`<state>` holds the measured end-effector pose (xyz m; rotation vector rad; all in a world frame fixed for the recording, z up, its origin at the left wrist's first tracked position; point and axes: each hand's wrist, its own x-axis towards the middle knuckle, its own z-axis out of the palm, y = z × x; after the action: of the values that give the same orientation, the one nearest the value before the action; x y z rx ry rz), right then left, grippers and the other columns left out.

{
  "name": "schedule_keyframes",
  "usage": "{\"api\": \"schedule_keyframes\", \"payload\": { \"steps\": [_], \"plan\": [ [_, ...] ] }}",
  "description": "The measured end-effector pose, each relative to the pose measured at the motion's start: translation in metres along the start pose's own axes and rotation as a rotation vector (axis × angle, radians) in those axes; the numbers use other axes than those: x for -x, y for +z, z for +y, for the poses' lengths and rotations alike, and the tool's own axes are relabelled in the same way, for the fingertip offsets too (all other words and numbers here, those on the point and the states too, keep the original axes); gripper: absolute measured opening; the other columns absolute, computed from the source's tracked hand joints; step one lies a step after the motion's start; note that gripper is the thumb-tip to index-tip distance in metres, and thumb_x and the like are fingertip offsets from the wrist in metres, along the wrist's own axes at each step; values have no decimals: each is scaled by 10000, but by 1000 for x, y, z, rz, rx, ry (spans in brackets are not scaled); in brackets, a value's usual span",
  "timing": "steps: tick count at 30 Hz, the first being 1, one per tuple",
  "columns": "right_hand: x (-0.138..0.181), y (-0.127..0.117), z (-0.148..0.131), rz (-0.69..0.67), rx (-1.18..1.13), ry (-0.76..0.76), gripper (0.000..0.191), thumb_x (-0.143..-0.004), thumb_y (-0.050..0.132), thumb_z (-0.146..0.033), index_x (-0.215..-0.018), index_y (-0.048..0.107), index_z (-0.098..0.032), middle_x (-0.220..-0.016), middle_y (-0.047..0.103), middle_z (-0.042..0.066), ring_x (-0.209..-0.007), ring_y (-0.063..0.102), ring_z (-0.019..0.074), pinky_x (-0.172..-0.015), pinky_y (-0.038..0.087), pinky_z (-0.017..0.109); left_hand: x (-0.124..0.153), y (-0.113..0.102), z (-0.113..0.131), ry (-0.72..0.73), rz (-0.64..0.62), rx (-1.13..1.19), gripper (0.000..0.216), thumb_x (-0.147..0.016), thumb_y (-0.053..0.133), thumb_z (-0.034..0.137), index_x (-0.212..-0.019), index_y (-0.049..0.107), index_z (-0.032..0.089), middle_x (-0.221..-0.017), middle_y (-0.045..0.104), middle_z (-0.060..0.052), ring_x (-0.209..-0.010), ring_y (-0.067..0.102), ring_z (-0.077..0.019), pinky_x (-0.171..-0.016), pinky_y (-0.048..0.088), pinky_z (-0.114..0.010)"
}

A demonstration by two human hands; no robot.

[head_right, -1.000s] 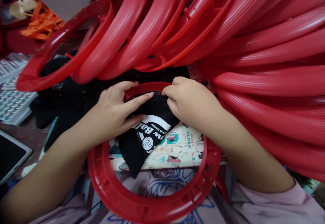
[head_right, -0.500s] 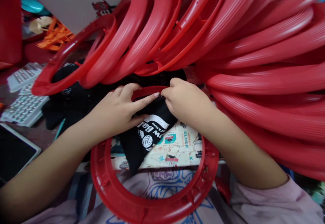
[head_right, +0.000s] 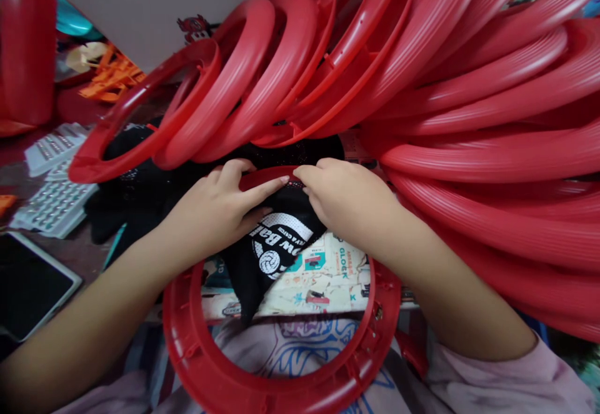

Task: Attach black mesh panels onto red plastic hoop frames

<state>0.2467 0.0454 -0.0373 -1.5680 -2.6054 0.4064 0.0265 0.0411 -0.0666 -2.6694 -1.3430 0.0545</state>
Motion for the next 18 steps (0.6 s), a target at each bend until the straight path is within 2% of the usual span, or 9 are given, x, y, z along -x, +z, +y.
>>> {"api": "schedule_keyframes", "payload": {
  "steps": [3,5,8,11,13,16,18],
  "plan": [
    [2,-4,-5,-57,-56,-14,273,-894,484,-156,-1070,691,-175,-957,694,67,-885,627,207,-739,404,306,11,6,1,-84,79,-22,551,-907,517,209,-1435,456,354,-1225,466,-185,-996,564,-335,-759,526,-471],
    [2,-3,-7,-83,-25,-51,276,-885,466,-142,-1013,708,-181,-965,687,64,-875,628,208,-704,396,304,18,9,2,-146,108,-29,497,-922,514,249,-1412,496,330,-1220,469,-199,-980,561,-342,-744,522,-478],
    [2,2,-8,-41,20,-93,317,-900,435,-170,-1039,720,-187,-988,672,73,-844,622,208,-641,371,301,25,6,5,-177,94,-18,497,-925,540,372,-1413,501,285,-1250,473,-232,-996,558,-376,-751,515,-516],
    [2,6,-6,28,19,-111,343,-893,427,-173,-1077,716,-177,-991,672,84,-845,617,211,-644,374,303,23,-3,5,-99,82,28,637,-888,606,428,-1461,426,215,-1399,416,-260,-1186,478,-451,-888,463,-618],
    [1,7,-4,44,8,-126,350,-881,430,-162,-1082,716,-163,-976,674,92,-846,617,213,-666,393,308,16,-9,5,28,88,104,675,-880,629,411,-1465,391,171,-1474,386,-237,-1303,412,-430,-1008,413,-611],
    [-1,6,0,61,-10,-140,340,-866,442,-147,-1051,727,-138,-977,677,107,-861,621,212,-720,426,317,2,-12,5,192,97,266,529,-919,577,375,-1347,453,89,-1434,475,-210,-1326,450,-333,-1082,408,-504],
    [-1,5,2,64,-23,-126,327,-858,454,-142,-1023,735,-127,-981,680,114,-874,624,215,-756,440,323,-5,-9,5,173,115,327,432,-924,564,381,-1228,494,83,-1408,504,-216,-1338,447,-333,-1098,383,-529]
  ]
}}
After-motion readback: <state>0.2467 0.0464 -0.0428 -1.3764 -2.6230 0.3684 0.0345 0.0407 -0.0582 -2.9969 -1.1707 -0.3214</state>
